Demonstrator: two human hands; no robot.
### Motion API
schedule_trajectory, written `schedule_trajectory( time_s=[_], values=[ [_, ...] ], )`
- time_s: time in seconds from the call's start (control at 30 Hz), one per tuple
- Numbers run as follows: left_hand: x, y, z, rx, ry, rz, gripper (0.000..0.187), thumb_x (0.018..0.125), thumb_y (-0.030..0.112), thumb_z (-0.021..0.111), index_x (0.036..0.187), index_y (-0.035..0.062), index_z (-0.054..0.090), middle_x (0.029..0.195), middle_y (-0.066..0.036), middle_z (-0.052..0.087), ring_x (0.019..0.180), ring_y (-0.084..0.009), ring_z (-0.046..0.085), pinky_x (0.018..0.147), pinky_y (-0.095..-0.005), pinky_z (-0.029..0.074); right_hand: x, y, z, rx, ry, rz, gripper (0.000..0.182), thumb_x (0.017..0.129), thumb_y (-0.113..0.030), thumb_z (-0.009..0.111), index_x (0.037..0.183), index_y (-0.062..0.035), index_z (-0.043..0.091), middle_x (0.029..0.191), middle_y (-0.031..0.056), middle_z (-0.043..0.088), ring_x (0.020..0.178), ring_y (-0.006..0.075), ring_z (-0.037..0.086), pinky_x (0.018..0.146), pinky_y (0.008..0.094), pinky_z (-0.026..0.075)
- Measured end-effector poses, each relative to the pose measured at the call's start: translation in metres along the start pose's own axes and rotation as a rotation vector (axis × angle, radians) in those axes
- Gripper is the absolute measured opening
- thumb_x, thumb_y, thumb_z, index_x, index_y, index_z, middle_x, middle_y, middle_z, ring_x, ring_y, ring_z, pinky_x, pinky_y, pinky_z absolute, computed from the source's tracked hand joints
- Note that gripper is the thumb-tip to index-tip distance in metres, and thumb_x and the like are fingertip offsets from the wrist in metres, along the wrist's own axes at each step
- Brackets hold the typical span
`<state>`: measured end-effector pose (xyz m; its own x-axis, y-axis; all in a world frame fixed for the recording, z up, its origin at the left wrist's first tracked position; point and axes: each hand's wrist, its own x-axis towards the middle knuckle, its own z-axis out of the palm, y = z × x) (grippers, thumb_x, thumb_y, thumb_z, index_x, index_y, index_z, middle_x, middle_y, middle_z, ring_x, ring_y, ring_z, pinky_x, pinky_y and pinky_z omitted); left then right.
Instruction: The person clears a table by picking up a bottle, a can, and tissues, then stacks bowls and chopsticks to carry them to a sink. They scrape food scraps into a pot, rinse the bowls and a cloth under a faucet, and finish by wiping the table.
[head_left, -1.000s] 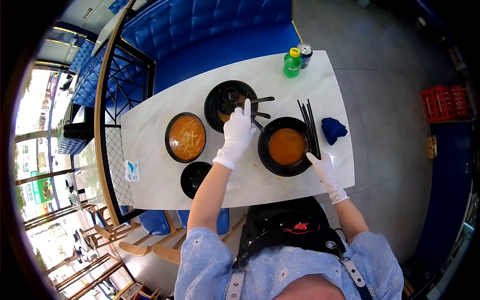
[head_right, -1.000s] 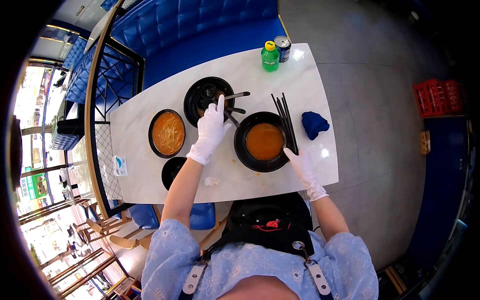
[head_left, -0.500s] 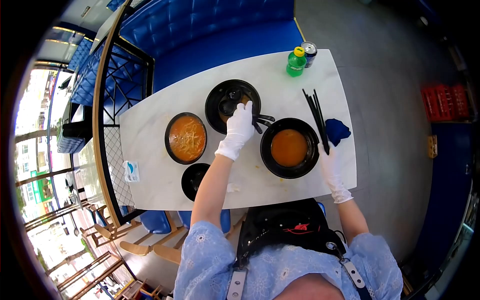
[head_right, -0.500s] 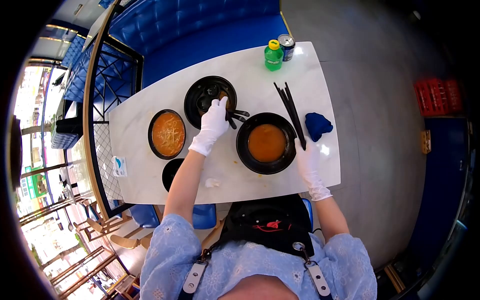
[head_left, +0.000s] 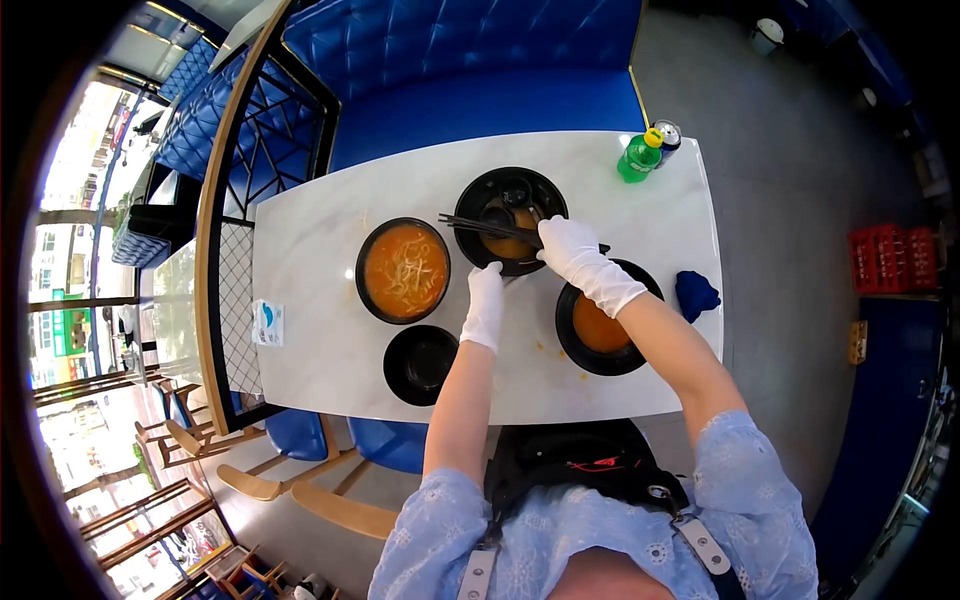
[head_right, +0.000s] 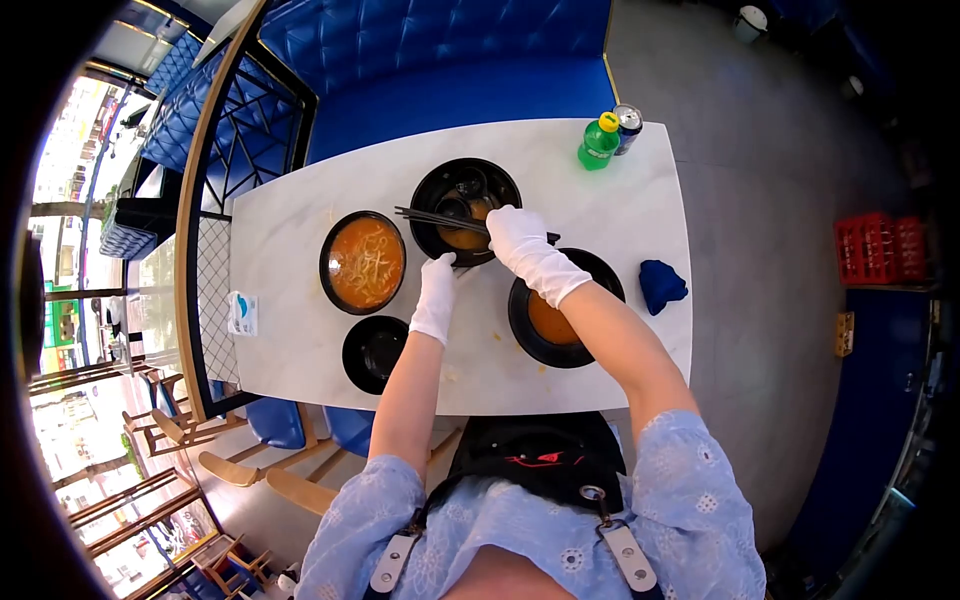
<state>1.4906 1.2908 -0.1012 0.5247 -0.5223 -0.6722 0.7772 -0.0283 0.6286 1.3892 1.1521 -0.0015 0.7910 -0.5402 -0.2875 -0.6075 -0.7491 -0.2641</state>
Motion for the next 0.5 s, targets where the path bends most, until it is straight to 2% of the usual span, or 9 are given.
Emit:
schedule_trajectory(
  time_s=[0.07,0.1,0.17,0.27,0.4,0.47,0.5],
  values=[
    [0.032,-0.019,-0.020,0.243,0.064,0.133,0.029,0.087,0.003,0.045,0.111,-0.0107,0.046,0.104,-0.023,0.059,0.089,-0.0347,0.064,0.074,-0.0414,0.058,0.007,-0.002,0.001,0.001,-0.065,-0.023,0.025,0.077,-0.023,0.068,0.095,-0.0065,0.060,0.088,0.0142,0.066,0.087,0.0323,0.064,0.073,0.0417,0.051],
    [0.029,-0.018,-0.019,0.236,0.063,0.130,0.029,0.087,0.003,0.045,0.111,-0.0107,0.046,0.104,-0.023,0.059,0.089,-0.0347,0.064,0.074,-0.0414,0.058,0.006,-0.005,-0.001,-0.006,-0.068,-0.023,0.025,0.077,-0.023,0.068,0.095,-0.0065,0.060,0.088,0.0142,0.066,0.087,0.0323,0.064,0.073,0.0417,0.051],
    [0.011,-0.011,-0.008,0.186,0.140,0.189,0.017,0.080,0.003,0.052,0.092,-0.0060,0.061,0.089,-0.008,0.064,0.077,-0.0150,0.055,0.072,-0.0282,0.042,0.005,-0.011,-0.006,0.014,-0.069,-0.018,0.020,0.078,-0.015,0.061,0.096,-0.0059,0.060,0.087,0.0148,0.067,0.084,0.0339,0.065,0.073,0.0427,0.051],
    [-0.019,0.002,0.003,0.335,0.203,0.262,0.019,0.081,0.004,0.052,0.096,-0.0059,0.060,0.090,-0.007,0.064,0.078,-0.0151,0.055,0.073,-0.0280,0.043,0.002,-0.015,-0.005,0.058,-0.065,0.026,0.020,0.078,-0.011,0.056,0.097,-0.0049,0.059,0.086,0.0157,0.067,0.083,0.0345,0.065,0.072,0.0440,0.051],
    [-0.028,0.010,-0.003,0.305,0.119,0.284,0.021,0.081,0.004,0.052,0.098,-0.0055,0.060,0.092,-0.008,0.064,0.079,-0.0152,0.056,0.074,-0.0284,0.043,-0.016,-0.014,-0.020,0.080,-0.003,0.008,0.021,0.078,-0.010,0.055,0.098,-0.0042,0.058,0.086,0.0168,0.067,0.084,0.0350,0.065,0.073,0.0449,0.051],
    [-0.040,0.017,0.002,0.324,-0.037,0.328,0.028,0.087,0.000,0.041,0.112,-0.0094,0.050,0.107,-0.019,0.060,0.091,-0.0306,0.064,0.074,-0.0392,0.060,-0.029,-0.016,-0.039,0.086,-0.020,-0.022,0.017,0.078,-0.011,0.055,0.091,-0.0029,0.064,0.088,0.0184,0.067,0.085,0.0340,0.065,0.073,0.0417,0.052],
    [-0.078,0.037,0.030,0.216,-0.064,0.267,0.035,0.088,-0.001,0.038,0.121,-0.0081,0.045,0.112,-0.021,0.057,0.093,-0.0316,0.064,0.074,-0.0394,0.060,-0.034,-0.014,-0.045,0.089,-0.015,-0.018,0.017,0.078,-0.011,0.055,0.091,-0.0029,0.064,0.088,0.0184,0.067,0.085,0.0340,0.065,0.073,0.0417,0.052]
  ],
)
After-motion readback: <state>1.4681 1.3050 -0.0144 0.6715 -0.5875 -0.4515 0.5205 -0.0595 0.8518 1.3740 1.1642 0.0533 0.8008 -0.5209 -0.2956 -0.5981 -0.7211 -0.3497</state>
